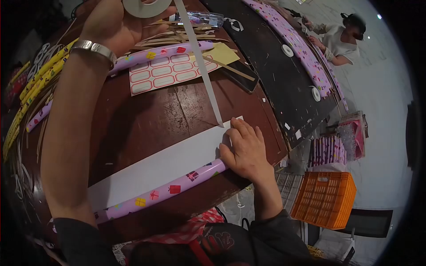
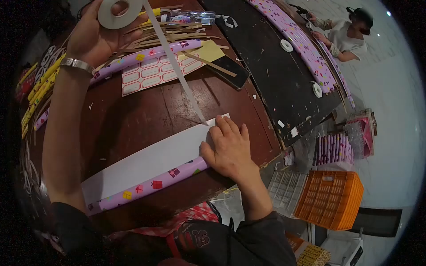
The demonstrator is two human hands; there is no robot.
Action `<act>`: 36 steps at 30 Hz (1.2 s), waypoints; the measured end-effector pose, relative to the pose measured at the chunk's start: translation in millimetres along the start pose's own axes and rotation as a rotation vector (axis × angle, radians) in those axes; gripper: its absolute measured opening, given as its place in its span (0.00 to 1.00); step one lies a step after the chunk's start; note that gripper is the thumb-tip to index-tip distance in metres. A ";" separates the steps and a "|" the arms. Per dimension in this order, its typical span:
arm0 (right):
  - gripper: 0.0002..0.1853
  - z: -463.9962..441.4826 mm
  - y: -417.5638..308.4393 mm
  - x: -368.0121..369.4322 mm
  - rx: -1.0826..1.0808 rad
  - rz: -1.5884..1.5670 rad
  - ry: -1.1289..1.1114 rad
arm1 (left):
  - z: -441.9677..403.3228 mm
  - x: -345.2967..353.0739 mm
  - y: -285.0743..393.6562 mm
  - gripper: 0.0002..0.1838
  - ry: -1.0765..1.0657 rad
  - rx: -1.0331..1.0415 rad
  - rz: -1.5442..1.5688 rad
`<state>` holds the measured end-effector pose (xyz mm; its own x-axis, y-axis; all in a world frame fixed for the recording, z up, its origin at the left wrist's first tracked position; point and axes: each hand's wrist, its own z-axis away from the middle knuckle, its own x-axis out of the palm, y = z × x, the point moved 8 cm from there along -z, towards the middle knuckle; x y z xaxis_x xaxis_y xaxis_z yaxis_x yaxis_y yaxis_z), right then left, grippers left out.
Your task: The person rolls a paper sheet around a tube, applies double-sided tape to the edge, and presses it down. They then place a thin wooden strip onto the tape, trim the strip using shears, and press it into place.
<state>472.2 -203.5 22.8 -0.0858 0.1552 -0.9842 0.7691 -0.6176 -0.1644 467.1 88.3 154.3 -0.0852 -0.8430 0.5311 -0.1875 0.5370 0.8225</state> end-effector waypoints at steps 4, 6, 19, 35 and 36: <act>0.24 0.5 1.5 1.6 -0.008 -0.019 0.003 | -20.9 23.9 -7.3 0.34 0.019 -0.011 -0.033; 0.25 1.0 2.0 2.0 -0.004 -0.034 0.003 | -37.4 34.6 -10.8 0.34 0.027 -0.019 -0.048; 0.25 1.6 1.3 0.2 -0.006 -0.033 0.000 | -92.6 92.7 -37.6 0.35 0.062 -0.053 -0.116; 0.23 0.4 3.0 -0.6 -0.012 -0.116 0.039 | -68.0 106.9 -18.1 0.38 0.162 -0.029 -0.243; 0.23 1.2 2.7 -0.2 -0.017 -0.119 0.041 | -65.1 107.3 -16.5 0.38 0.170 -0.027 -0.253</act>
<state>473.6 -206.1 22.5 -0.1516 0.2579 -0.9542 0.7658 -0.5798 -0.2783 524.7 -9.1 210.9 0.1266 -0.9342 0.3336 -0.1555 0.3135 0.9368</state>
